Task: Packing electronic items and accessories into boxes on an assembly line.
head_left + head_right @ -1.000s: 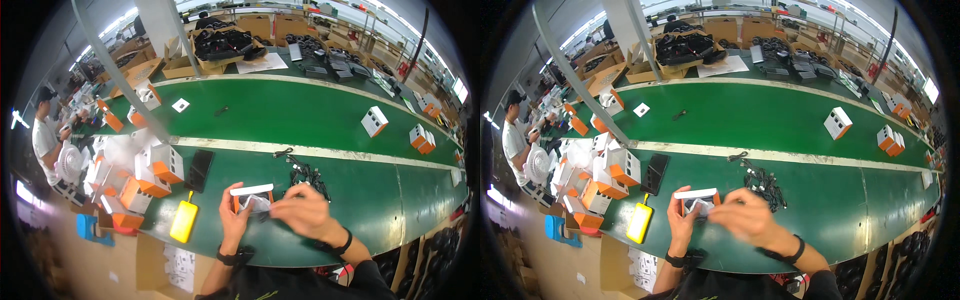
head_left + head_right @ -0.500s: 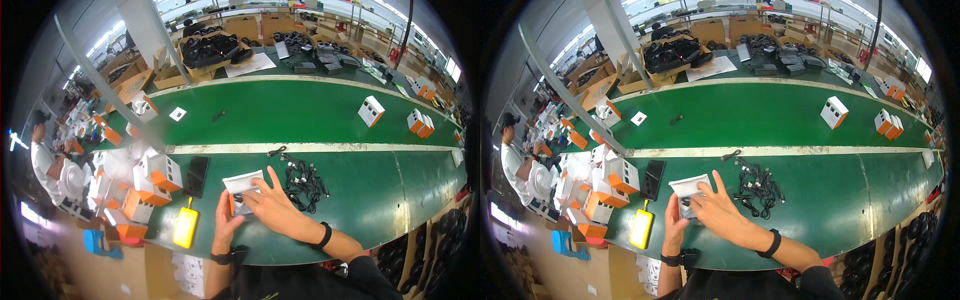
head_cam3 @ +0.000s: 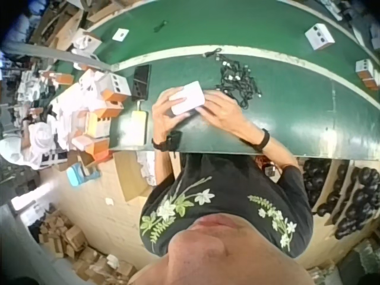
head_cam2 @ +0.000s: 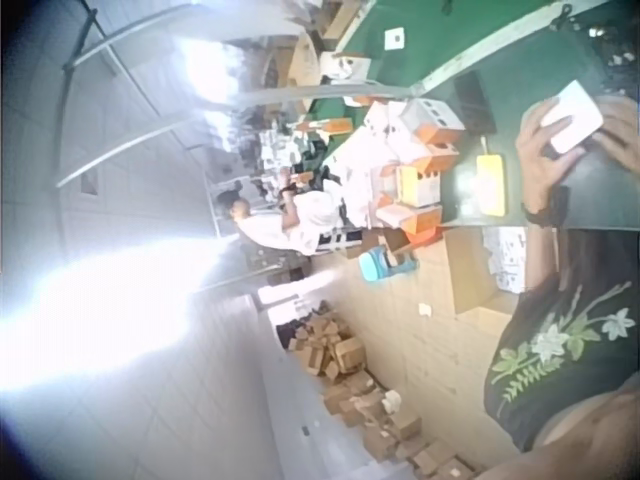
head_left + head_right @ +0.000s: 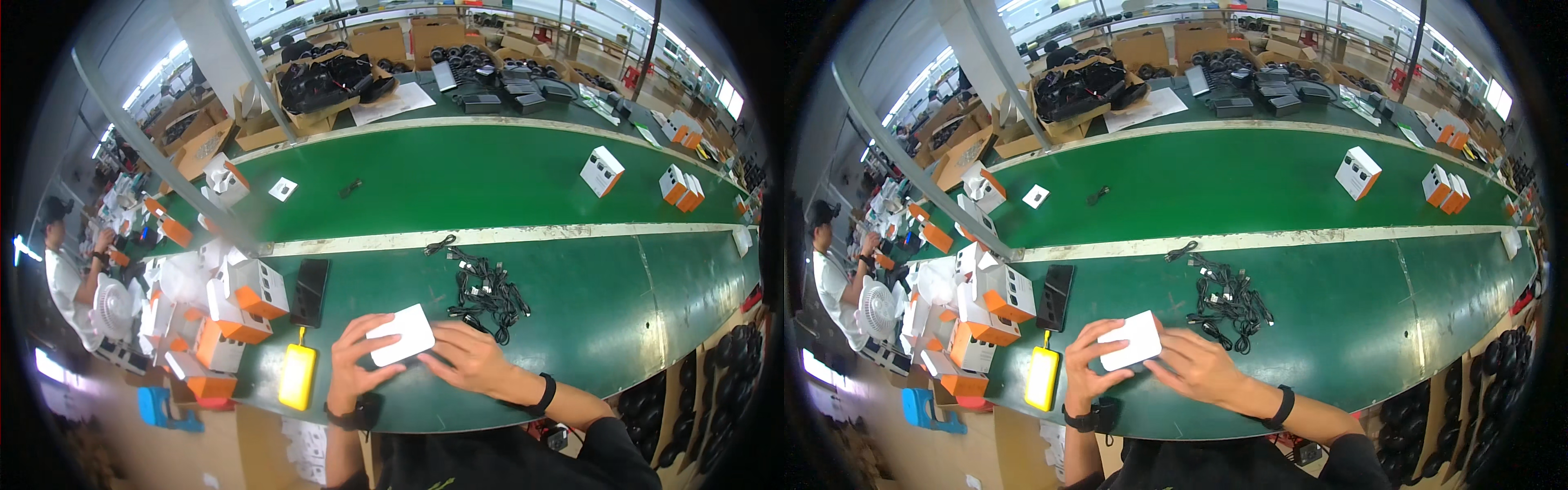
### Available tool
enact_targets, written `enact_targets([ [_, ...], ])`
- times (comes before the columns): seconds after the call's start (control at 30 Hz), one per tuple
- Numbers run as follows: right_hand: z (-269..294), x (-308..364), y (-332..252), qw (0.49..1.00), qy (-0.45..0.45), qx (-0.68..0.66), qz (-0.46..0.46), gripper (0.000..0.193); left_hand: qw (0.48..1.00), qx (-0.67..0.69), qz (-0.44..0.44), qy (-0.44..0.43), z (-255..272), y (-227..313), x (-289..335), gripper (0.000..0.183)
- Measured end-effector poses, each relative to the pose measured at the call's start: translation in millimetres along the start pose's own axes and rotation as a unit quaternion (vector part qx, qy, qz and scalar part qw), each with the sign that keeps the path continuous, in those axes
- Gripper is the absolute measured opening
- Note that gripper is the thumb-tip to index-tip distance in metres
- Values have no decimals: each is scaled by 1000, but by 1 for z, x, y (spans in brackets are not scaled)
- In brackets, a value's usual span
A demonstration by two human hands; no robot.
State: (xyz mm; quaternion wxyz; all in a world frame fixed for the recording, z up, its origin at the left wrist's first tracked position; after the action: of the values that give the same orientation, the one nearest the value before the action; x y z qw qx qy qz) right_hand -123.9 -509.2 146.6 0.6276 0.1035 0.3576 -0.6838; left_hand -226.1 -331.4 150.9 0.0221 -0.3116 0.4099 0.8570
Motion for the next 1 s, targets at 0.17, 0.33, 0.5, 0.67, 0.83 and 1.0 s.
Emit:
enact_targets([
  [0.17,13,-13,5,993,80,-69,-45,35,993,-109,-14,35,-3,4,8,38],
  [0.33,2,-16,10,998,44,-36,7,36,991,-125,-13,38,-4,4,4,35],
  [0.5,5,-18,14,998,14,-61,-10,34,988,-153,-20,-27,-1,11,4,40],
  [0.67,14,-32,14,997,10,-63,52,35,969,-224,-25,-103,-1,2,12,56],
  [0.83,-5,-50,49,981,-128,-141,-42,40,979,-107,5,-174,22,-16,-36,51],
  [1.0,49,-58,142,972,80,-85,-203,51,954,-147,189,-180,45,-107,-168,54],
])
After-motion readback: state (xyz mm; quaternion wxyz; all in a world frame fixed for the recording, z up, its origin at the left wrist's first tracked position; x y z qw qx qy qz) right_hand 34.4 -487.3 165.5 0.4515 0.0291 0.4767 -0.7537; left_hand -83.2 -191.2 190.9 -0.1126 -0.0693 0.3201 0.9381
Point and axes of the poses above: each hand's wrist, its own x-axis away from the middle knuckle, its own z-axis out of the back of the hand, y = z × x, the point moved 6 cm from there along -x, towards the middle knuckle, and after that the axes turned 1 degree about -y, right-handed, at the moved point
